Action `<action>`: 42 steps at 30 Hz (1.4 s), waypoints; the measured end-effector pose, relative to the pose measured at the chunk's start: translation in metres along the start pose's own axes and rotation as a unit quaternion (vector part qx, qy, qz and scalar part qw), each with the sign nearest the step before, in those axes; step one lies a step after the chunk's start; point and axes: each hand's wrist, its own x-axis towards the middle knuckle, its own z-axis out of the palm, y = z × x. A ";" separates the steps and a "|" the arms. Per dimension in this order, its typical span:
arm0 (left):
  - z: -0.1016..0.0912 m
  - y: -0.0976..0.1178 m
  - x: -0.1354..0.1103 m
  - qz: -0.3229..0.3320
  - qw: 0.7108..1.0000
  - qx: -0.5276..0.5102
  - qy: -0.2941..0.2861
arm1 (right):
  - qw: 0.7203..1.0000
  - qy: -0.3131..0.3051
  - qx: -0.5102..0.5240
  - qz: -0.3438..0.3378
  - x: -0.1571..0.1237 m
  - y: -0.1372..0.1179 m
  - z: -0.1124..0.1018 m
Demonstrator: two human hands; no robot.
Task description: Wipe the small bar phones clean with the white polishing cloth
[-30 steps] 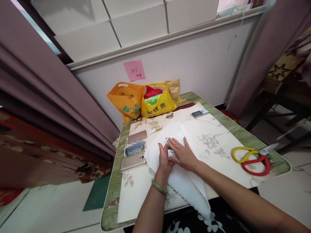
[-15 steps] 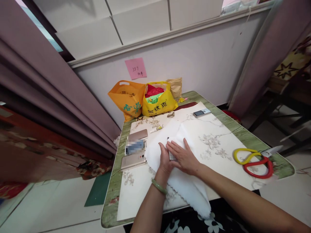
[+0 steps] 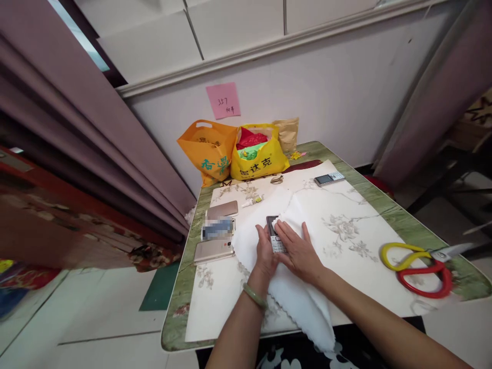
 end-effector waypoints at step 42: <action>0.013 -0.005 0.013 0.108 0.987 -0.117 0.032 | 0.946 0.099 0.308 0.011 0.049 0.067 -0.001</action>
